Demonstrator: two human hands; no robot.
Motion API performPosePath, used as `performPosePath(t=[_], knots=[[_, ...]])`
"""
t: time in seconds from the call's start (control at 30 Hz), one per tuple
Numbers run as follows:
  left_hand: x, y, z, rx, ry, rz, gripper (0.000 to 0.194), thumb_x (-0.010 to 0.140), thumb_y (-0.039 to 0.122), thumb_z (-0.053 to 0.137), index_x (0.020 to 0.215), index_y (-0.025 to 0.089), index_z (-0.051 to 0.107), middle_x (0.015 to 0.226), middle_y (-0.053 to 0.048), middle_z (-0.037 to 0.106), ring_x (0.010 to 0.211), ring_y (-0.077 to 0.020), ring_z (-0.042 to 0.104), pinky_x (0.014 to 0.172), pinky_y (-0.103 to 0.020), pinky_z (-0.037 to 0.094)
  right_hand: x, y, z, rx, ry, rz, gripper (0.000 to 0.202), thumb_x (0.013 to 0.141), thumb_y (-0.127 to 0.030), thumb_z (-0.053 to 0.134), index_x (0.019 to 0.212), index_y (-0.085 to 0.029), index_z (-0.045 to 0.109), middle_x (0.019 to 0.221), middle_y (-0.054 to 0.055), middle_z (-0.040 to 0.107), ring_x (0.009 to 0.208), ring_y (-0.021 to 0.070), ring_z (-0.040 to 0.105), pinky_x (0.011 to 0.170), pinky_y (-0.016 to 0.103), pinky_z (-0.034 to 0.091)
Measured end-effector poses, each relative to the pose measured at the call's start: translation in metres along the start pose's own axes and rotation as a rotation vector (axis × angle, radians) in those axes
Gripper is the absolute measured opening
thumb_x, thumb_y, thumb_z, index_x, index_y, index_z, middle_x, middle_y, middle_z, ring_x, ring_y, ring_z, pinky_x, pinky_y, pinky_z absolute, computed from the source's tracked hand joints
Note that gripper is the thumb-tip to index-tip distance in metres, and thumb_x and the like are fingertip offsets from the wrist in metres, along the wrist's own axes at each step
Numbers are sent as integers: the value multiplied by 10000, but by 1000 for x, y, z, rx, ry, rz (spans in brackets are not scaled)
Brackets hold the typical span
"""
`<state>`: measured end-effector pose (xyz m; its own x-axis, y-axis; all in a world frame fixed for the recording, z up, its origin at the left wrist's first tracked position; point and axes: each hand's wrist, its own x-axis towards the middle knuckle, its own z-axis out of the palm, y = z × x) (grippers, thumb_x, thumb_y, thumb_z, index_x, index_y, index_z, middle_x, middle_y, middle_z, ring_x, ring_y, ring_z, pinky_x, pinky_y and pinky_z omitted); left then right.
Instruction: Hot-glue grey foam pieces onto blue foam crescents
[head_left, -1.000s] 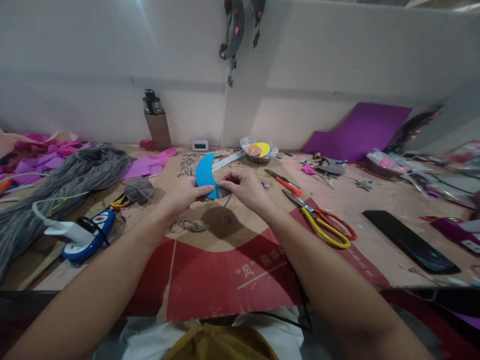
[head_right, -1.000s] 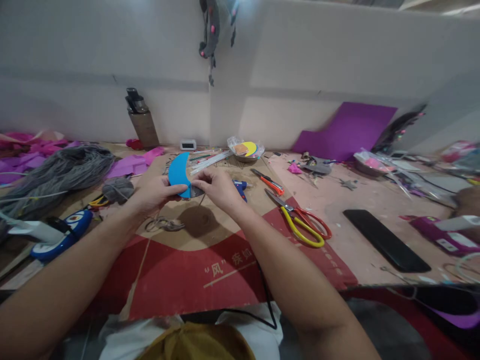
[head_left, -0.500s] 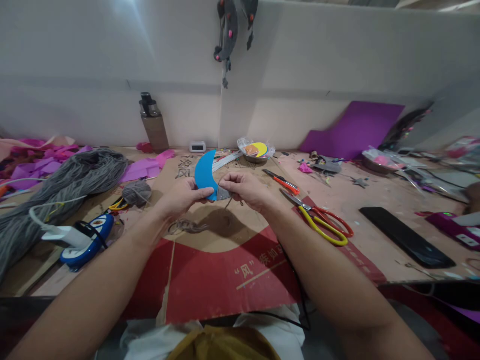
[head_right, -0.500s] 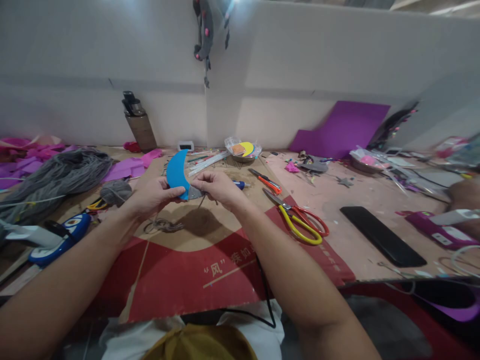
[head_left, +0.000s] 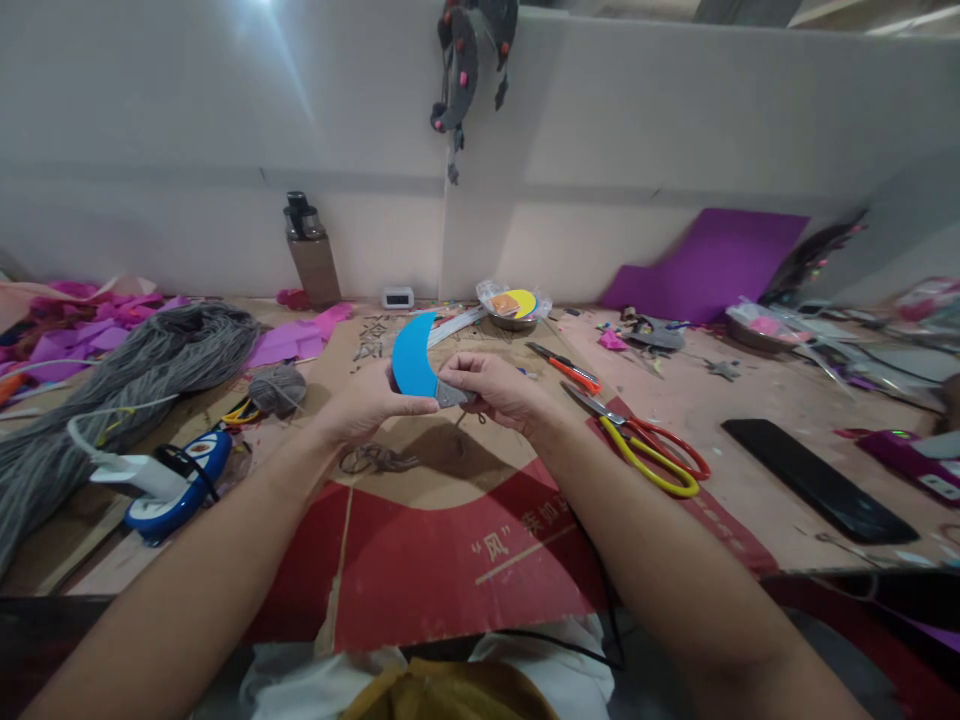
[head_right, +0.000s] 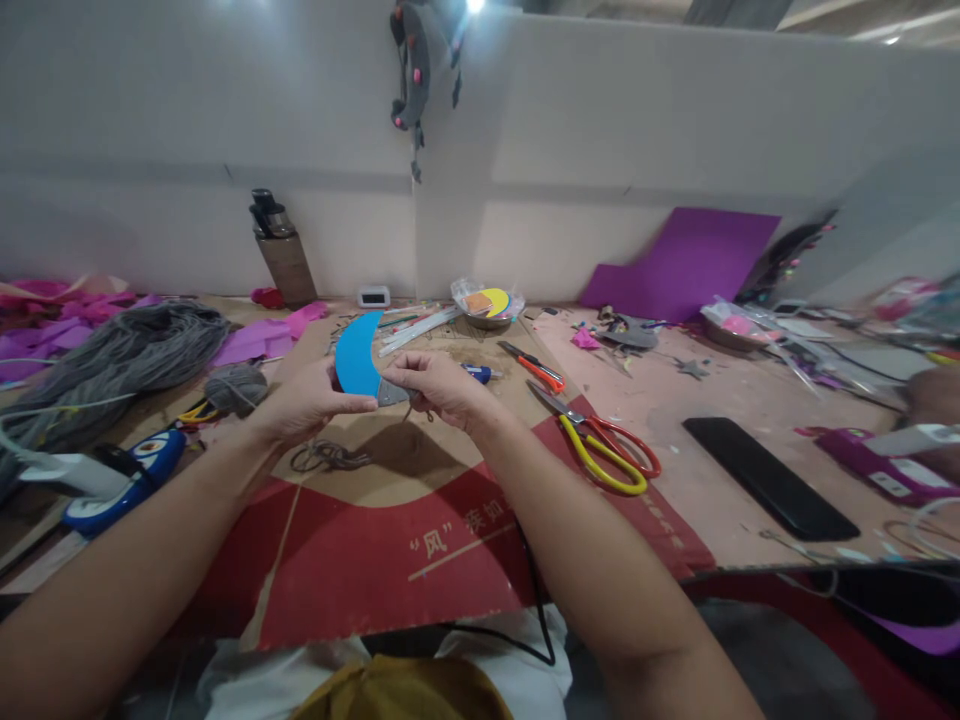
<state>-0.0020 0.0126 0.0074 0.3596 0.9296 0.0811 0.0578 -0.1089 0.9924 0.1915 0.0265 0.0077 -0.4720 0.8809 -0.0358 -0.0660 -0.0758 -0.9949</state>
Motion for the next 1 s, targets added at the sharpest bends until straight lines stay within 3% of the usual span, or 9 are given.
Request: performPosePath(t=[0.23,0.37,0.5,0.8,1.0], knots=[[0,1,2,-54,6,-12,458,565,233,827,973,146,637,1015,-89,706,935,-225,641,863,-374,470,-2,-2,3,4,11,29,304,654,-390,747,704,-184,529,552,-76,454,426,33,278,398,198,150],[-2,5,4,-51,46,-35,452,548,182,803,957,144,615,970,-73,711,883,-207,645,849,-371,471,-5,-4,6,-2,5,-2,283,651,-360,748,693,-177,536,534,-88,396,445,33,269,421,196,155],[-4,8,6,-68,60,-32,428,531,144,774,925,142,608,916,-54,705,850,-192,636,837,-356,461,-6,-5,8,-15,8,-34,290,632,-373,765,714,-172,573,568,-75,430,474,38,301,436,201,183],[-1,3,4,-60,-16,44,512,568,75,696,1061,152,581,951,-43,685,878,-186,626,796,-305,456,-2,1,3,-184,6,-86,282,672,-422,742,730,-164,642,627,-36,523,503,52,367,450,223,222],[0,3,4,-58,-29,60,540,593,96,711,1105,146,547,974,-51,671,880,-184,628,809,-314,463,0,5,2,-225,49,-95,288,690,-403,717,619,-166,570,552,-55,463,470,49,351,442,220,220]])
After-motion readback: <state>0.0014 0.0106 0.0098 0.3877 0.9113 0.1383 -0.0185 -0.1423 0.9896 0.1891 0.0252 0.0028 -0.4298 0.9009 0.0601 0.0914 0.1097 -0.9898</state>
